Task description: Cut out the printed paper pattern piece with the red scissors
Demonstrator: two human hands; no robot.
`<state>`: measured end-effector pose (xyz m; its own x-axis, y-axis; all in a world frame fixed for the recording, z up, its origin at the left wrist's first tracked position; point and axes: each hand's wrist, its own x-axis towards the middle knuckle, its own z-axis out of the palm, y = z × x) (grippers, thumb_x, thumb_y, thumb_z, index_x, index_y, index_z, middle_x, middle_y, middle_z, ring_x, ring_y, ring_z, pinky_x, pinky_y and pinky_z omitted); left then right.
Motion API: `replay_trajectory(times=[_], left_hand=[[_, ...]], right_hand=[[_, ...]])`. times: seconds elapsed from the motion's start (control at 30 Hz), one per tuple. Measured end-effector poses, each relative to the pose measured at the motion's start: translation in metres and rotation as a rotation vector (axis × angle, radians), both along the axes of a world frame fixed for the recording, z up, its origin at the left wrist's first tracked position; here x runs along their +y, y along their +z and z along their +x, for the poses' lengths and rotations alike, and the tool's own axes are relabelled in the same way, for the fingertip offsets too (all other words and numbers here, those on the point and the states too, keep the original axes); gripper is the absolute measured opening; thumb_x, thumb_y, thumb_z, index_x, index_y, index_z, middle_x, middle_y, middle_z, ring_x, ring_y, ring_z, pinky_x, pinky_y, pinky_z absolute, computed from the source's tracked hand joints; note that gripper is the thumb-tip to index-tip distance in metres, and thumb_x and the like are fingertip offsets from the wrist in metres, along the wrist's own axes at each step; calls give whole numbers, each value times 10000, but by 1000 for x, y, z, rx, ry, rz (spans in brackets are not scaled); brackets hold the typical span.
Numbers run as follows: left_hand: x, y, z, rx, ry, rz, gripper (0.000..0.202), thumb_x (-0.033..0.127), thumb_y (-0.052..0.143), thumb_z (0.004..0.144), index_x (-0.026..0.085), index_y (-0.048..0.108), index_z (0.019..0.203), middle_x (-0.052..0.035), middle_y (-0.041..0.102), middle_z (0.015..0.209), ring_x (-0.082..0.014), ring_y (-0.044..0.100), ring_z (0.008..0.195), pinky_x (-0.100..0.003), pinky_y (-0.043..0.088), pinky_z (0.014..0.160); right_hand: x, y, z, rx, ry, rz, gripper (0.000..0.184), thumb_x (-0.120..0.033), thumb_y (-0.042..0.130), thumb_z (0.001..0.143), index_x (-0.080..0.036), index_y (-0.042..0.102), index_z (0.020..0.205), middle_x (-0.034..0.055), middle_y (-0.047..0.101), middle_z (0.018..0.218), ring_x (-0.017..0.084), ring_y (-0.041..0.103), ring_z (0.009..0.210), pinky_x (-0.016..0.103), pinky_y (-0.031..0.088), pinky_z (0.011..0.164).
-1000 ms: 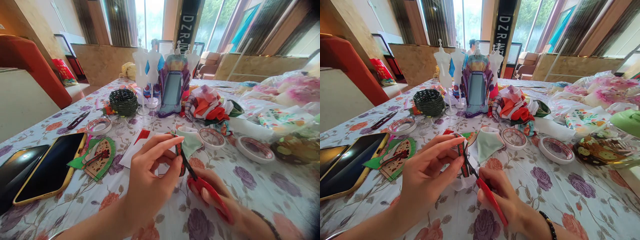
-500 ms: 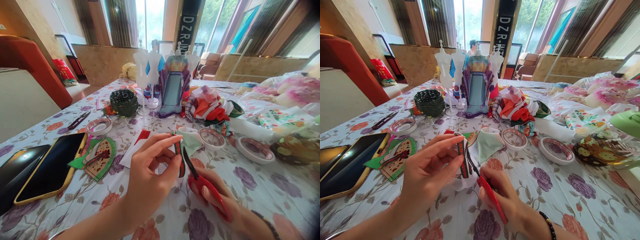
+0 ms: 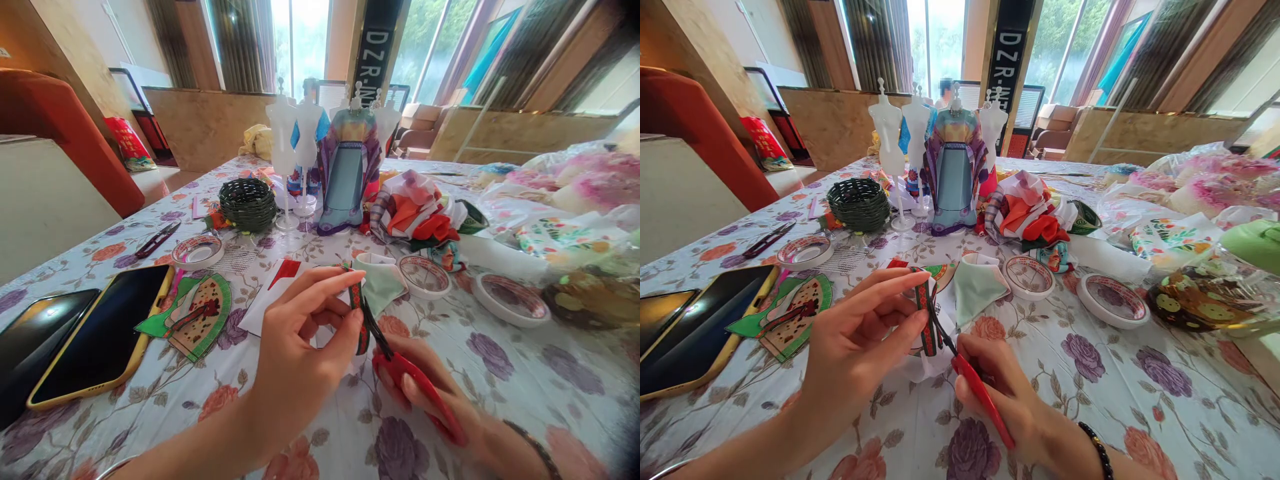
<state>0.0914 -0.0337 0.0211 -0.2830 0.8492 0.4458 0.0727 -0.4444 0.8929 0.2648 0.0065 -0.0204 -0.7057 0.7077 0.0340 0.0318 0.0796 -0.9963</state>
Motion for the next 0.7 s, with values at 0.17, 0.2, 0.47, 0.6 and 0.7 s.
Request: replay_trajectory(times=[0.17,0.2,0.47,0.6,0.7], left_hand=[[-1,-1,0,8,1,-10,403,3,662,747,297,782,995,3,672,1054,-41,630,650,-120,527,567],[-1,-1,0,7,-1,-7,405,5,663,746,299,780,999,5,670,1053,-39,630,648,-119,527,567],[0,-1,0,6,-6,-6,427,6,661,752,336,777,997,27,666,1055,-25,626,657,-104,526,584],[0,-1,0,6,-8,-19,401,18,672,752,320,779,994,19,661,1074,-27,623,649,-116,530,584],[0,-1,0,7,-8,-17,393,18,670,753,317,781,983,20,658,1063,-25,619,644,-112,525,576]], right_hand=[[-1,1,-1,-30,6,-24,536,-686,547,812,-220,355,629,-35,283,636,135,300,554,280,264,507],[-2,2,-2,-27,-16,-34,544,-690,551,803,-222,342,622,-36,273,634,136,285,553,281,259,504],[-5,0,-3,-2,-93,-24,524,-677,583,789,-231,438,554,-31,279,610,148,228,553,292,233,494],[-5,-2,-3,10,-126,-26,522,-672,607,786,-231,465,546,-25,303,604,149,244,554,287,255,487],[-7,-3,-2,0,-129,-88,521,-678,630,764,-236,471,539,-20,324,581,155,261,552,287,267,481]])
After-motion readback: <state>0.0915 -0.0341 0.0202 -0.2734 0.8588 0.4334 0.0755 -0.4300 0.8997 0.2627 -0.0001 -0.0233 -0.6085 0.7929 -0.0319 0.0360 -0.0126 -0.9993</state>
